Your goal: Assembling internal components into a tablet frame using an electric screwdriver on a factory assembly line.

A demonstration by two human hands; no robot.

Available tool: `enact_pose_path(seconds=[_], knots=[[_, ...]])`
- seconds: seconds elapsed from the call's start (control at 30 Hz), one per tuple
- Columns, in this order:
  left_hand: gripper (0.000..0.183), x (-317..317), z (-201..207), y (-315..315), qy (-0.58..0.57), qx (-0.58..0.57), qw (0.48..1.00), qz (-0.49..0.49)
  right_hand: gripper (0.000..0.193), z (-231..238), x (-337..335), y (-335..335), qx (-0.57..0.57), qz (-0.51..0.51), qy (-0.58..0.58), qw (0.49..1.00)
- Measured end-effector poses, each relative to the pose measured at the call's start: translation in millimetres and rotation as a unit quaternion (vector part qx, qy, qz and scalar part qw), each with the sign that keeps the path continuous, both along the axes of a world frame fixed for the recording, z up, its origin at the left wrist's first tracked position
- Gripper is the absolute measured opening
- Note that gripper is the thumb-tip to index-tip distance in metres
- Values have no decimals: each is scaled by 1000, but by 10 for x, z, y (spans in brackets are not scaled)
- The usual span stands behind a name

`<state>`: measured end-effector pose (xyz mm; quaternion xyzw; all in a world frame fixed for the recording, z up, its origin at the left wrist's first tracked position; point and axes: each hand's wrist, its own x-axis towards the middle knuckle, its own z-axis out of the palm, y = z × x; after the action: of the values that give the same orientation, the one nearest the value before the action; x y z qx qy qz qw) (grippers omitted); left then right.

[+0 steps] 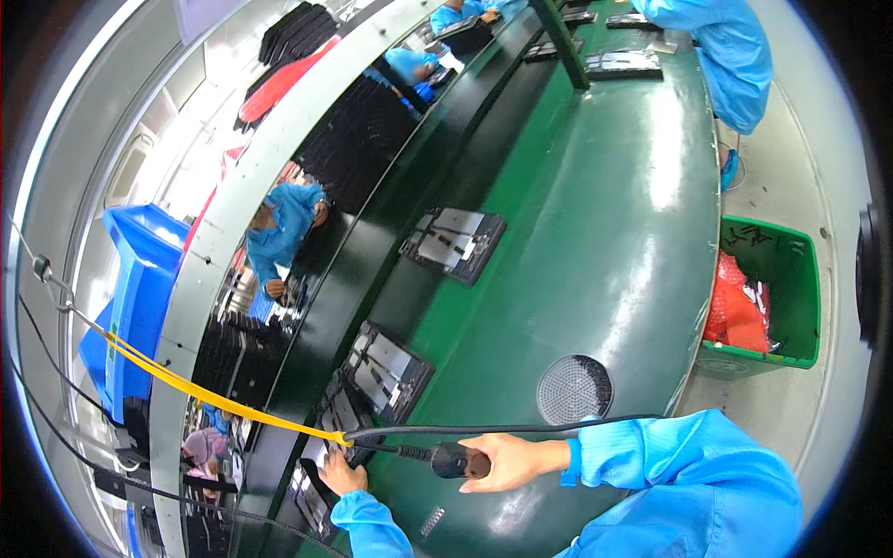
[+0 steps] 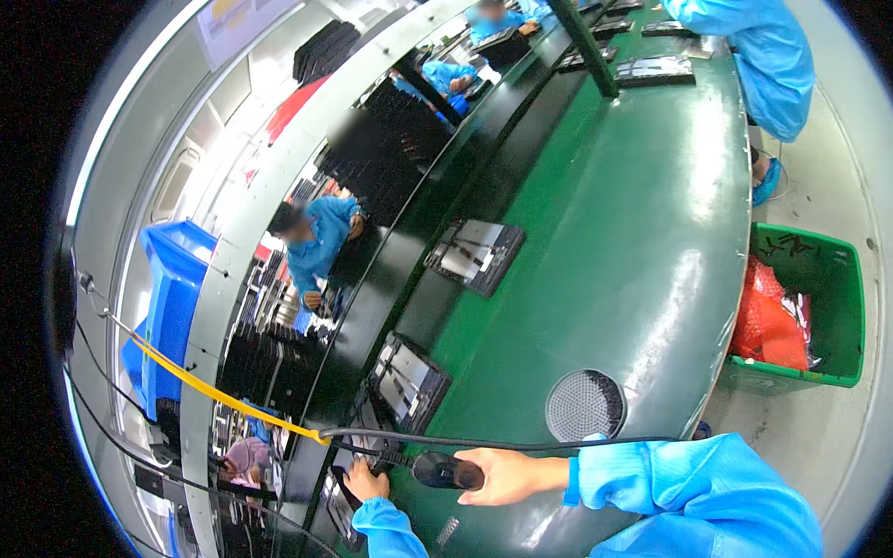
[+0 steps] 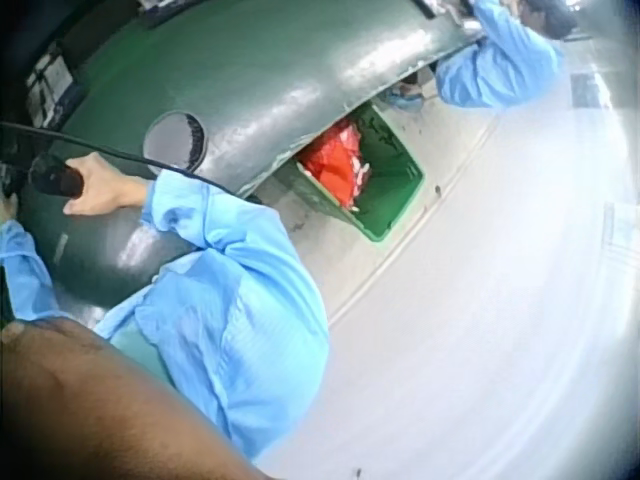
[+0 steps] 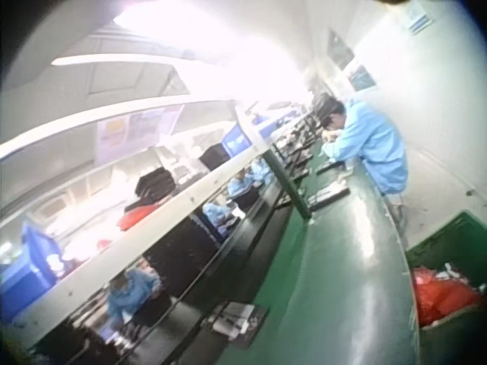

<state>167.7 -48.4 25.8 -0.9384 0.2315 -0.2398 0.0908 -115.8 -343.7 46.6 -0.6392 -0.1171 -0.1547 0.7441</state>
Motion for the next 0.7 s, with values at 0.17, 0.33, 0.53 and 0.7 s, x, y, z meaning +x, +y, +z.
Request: enact_pose_path(seconds=[0.17,0.33,0.53,0.7], knots=[[49,-98,157,-142,-85,-91,976,-177,29,8,4,-103,-12,-20,-37,999],[40,-983,647,-325,-126,-232,941,-213,31,30,-29,-170,-49,-7,15,999],[40,-2003,722,-375,-139,-185,935,-268,42,-93,55,-154,-16,-47,42,998],[37,-2506,439,-476,0,-168,924,-343,49,123,-15,-356,-89,-99,102,986]])
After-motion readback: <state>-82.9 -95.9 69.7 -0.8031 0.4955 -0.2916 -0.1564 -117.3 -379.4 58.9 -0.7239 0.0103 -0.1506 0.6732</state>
